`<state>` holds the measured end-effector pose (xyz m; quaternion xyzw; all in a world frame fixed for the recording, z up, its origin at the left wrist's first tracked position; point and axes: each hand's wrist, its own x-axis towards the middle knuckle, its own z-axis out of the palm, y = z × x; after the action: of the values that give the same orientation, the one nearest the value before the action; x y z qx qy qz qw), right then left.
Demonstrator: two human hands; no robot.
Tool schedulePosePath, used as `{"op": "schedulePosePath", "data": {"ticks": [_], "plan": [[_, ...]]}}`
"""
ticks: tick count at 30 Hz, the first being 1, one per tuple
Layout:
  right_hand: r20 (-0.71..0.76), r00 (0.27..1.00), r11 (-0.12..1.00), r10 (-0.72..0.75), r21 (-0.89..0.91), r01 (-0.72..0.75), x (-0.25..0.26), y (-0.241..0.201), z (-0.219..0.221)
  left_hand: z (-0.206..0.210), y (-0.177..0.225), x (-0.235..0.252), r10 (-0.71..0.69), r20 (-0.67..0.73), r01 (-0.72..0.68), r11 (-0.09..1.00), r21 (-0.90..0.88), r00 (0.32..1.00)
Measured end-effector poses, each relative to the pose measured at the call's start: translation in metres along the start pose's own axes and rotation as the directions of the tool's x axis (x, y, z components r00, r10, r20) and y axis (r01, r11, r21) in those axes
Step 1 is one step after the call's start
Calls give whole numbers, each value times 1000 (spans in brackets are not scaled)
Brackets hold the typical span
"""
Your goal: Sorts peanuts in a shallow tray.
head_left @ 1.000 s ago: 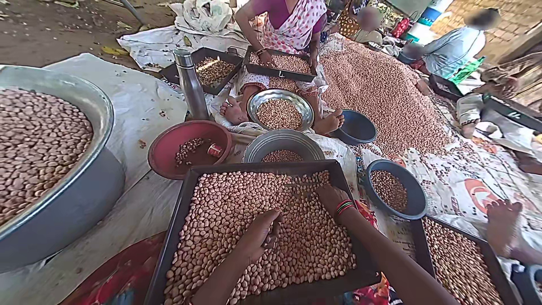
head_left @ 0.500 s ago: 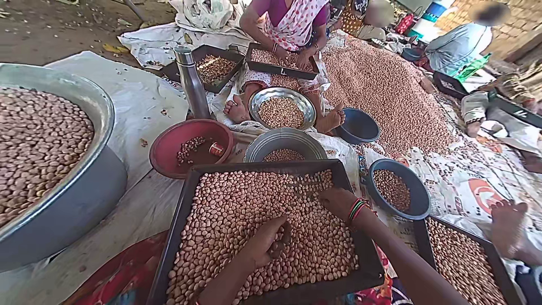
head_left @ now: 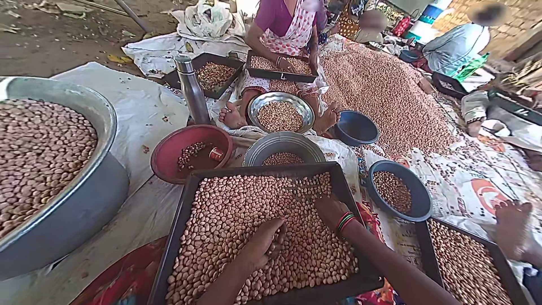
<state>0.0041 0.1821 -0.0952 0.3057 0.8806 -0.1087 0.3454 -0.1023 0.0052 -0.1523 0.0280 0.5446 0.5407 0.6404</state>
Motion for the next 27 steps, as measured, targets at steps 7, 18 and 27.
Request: {"op": "schedulePosePath", "data": {"ticks": [7,18,27], "plan": [[-42,999,1000,13,-18,-14,-2,-17,6,-1,-2,3,16,-19,-16,1000,2,1000],[-309,932,950,-189,183,253,31,-53,-60,-6,9,-7,192,-178,-244,906,-346,965],[-110,834,841,-540,-39,540,-10,-24,54,-14,22,-6,358,-377,-502,756,-420,854]]}}
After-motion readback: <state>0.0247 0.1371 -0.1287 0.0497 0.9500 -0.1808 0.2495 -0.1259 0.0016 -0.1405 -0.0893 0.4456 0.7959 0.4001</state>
